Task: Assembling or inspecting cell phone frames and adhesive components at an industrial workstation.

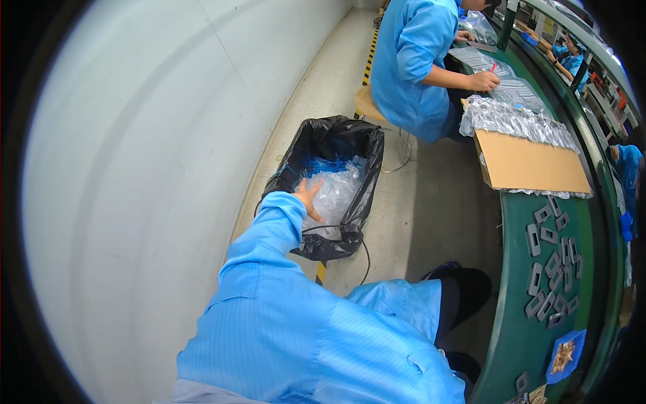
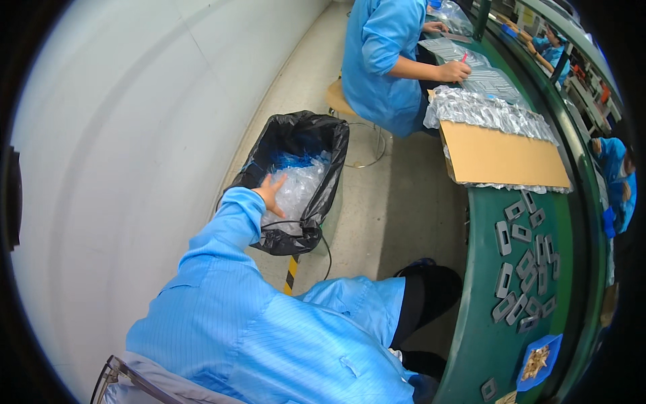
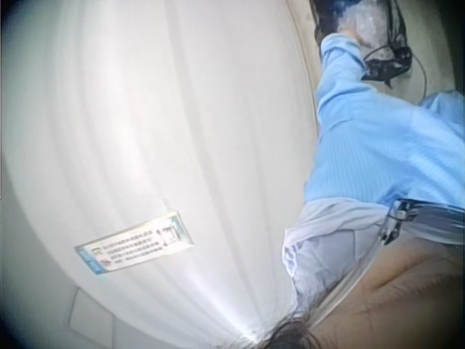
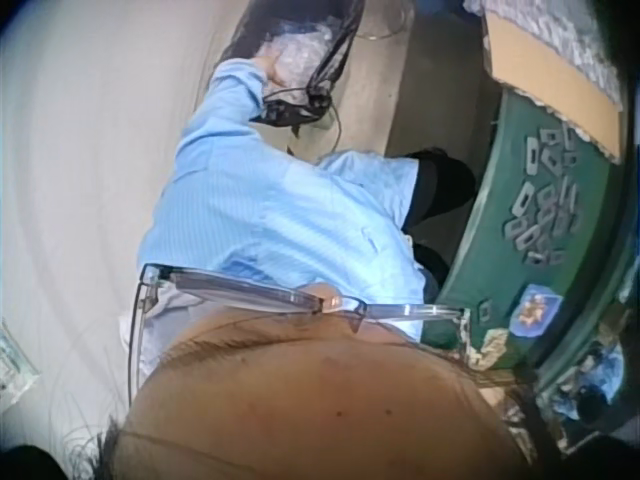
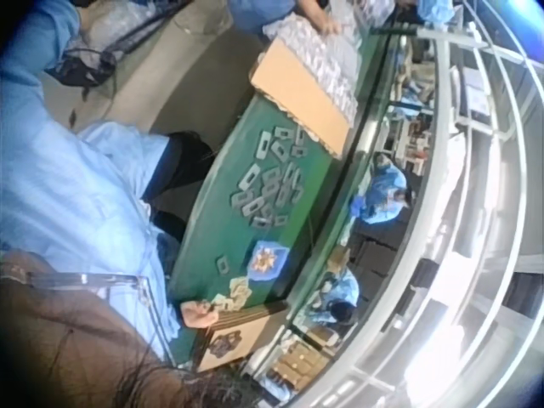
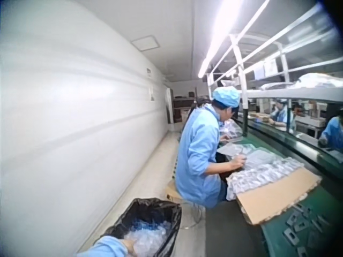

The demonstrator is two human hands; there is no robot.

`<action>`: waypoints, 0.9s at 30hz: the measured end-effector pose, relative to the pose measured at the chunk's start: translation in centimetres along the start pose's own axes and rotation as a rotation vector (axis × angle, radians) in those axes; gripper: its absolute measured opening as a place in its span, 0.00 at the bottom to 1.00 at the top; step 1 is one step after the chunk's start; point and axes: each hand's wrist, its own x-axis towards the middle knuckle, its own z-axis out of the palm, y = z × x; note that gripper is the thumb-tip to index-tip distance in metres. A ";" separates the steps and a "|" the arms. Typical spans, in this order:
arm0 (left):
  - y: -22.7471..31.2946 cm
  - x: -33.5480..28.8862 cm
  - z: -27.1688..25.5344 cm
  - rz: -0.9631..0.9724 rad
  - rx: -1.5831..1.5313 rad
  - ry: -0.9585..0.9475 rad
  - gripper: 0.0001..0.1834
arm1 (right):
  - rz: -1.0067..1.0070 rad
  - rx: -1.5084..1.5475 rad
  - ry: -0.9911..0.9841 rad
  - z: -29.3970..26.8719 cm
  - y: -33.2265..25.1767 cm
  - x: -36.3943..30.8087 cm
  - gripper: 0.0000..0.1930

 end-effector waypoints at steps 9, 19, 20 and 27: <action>-3.7 8.4 6.4 0.052 0.338 -0.141 0.22 | 0.022 -0.067 0.120 0.6 0.1 -1.5 0.15; -5.5 1.9 -2.1 -0.185 0.022 0.949 0.18 | 0.098 0.078 0.103 -0.3 6.5 -12.7 0.20; -6.1 3.0 -1.9 -0.251 0.095 0.748 0.35 | 0.066 0.091 -0.061 0.3 0.3 -1.2 0.21; -5.6 6.3 1.2 -0.358 0.138 0.610 0.51 | 0.138 0.162 -0.118 -0.7 1.2 -3.2 0.22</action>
